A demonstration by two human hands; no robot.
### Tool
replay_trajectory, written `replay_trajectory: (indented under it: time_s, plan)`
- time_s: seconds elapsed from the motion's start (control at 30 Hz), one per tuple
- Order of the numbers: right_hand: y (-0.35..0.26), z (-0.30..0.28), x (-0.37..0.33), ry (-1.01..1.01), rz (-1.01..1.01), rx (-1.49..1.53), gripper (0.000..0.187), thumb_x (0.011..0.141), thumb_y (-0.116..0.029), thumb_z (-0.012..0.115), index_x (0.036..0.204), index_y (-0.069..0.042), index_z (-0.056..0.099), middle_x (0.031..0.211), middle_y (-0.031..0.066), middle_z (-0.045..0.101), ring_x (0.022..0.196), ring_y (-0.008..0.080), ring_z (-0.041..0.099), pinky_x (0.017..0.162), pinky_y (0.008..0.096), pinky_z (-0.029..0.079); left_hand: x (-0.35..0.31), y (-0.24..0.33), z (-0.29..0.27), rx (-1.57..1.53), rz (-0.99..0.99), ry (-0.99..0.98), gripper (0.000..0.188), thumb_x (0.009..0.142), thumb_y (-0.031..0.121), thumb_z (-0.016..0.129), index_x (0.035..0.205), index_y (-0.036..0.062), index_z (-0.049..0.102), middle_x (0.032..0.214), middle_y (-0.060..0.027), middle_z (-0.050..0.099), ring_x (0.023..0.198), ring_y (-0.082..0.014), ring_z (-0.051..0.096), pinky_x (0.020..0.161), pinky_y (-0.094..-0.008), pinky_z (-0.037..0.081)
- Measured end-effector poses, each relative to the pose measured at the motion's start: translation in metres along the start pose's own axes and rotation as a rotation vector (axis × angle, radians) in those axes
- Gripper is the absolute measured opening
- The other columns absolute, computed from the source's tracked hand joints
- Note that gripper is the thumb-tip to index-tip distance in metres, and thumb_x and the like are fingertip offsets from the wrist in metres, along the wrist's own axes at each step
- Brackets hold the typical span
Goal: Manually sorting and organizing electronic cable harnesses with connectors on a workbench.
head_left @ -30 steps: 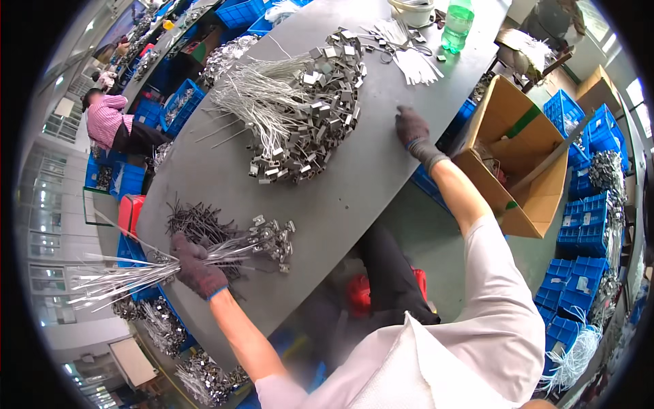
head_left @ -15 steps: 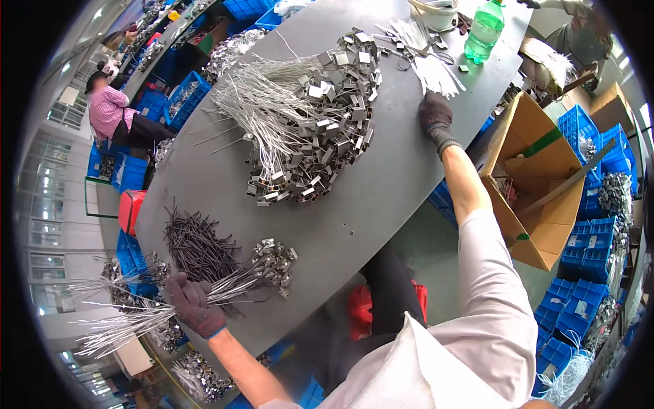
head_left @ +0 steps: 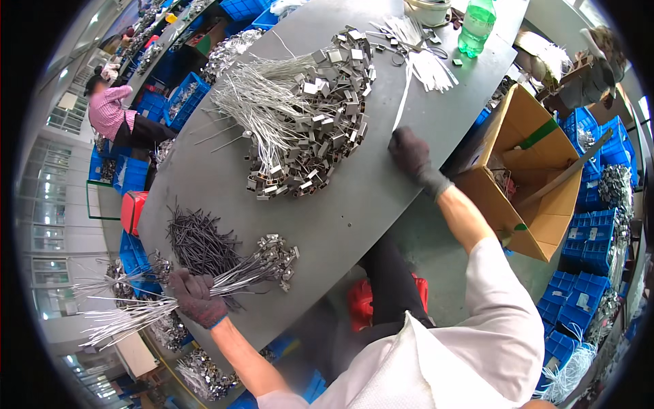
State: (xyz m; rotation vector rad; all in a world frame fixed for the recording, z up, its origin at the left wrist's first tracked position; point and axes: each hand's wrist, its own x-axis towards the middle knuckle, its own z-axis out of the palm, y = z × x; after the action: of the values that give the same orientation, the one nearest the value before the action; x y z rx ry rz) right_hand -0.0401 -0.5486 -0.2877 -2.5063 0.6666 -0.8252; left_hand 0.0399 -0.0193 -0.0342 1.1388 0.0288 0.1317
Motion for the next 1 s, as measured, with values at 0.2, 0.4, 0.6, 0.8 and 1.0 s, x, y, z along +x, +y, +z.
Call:
replay_trajectory:
  time_s: [0.2, 0.4, 0.6, 0.8, 1.0]
  plan:
    - [-0.074, -0.019, -0.104, -0.068, 0.103, 0.169, 0.020, 0.088, -0.025, 0.064, 0.103, -0.012, 0.059, 0.088, 0.0166, 0.066, 0.075, 0.0402, 0.067, 0.064, 0.0516, 0.054, -0.035, 0.004, 0.033, 0.210, 0.265, 0.115, 0.024, 0.099, 0.029, 0.060, 0.096, 0.0051, 0.062, 0.054, 0.0067, 0.033, 0.043, -0.0047, 0.028, 0.047, -0.0261, 0.034]
    - [-0.130, -0.042, -0.146, -0.230, 0.153, 0.334, 0.017, 0.090, -0.019, 0.062, 0.102, -0.008, 0.060, 0.081, 0.0210, 0.066, 0.077, 0.0404, 0.067, 0.067, 0.0483, 0.053, -0.039, 0.013, 0.046, 0.340, 0.120, 0.214, 0.029, 0.092, 0.028, 0.069, 0.105, 0.0033, 0.062, 0.075, 0.0020, 0.049, 0.054, -0.0071, 0.045, 0.051, -0.0265, 0.047]
    - [-0.248, -0.085, -0.116, -0.399, -0.079, 0.514, 0.022, 0.089, -0.020, 0.060, 0.100, -0.002, 0.060, 0.080, 0.0239, 0.063, 0.072, 0.0367, 0.063, 0.069, 0.0449, 0.051, -0.064, 0.032, 0.048, 0.506, 0.018, -0.246, 0.037, 0.092, 0.028, 0.068, 0.118, 0.0019, 0.063, 0.082, 0.0017, 0.054, 0.058, -0.0061, 0.048, 0.057, -0.0260, 0.050]
    - [-0.388, -0.114, -0.084, -0.469, -0.366, 0.745, 0.025, 0.090, -0.023, 0.061, 0.103, -0.002, 0.065, 0.083, 0.0178, 0.067, 0.074, 0.0274, 0.065, 0.070, 0.0400, 0.052, -0.056, 0.036, 0.034, 0.445, 0.035, -0.623, 0.026, 0.093, 0.012, 0.059, 0.111, -0.0041, 0.068, 0.081, -0.0055, 0.066, 0.063, -0.0106, 0.059, 0.064, -0.0274, 0.054]
    - [-0.441, -0.156, -0.142, -0.834, -0.004, 1.111, 0.021, 0.095, -0.023, 0.062, 0.097, -0.002, 0.067, 0.073, -0.0044, 0.056, 0.066, 0.0027, 0.049, 0.057, 0.0228, 0.042, -0.037, 0.044, -0.013, 0.471, 0.139, -0.563, 0.027, 0.092, 0.017, 0.055, 0.097, -0.0022, 0.073, 0.090, -0.0141, 0.074, 0.073, -0.0232, 0.069, 0.071, -0.0331, 0.056]
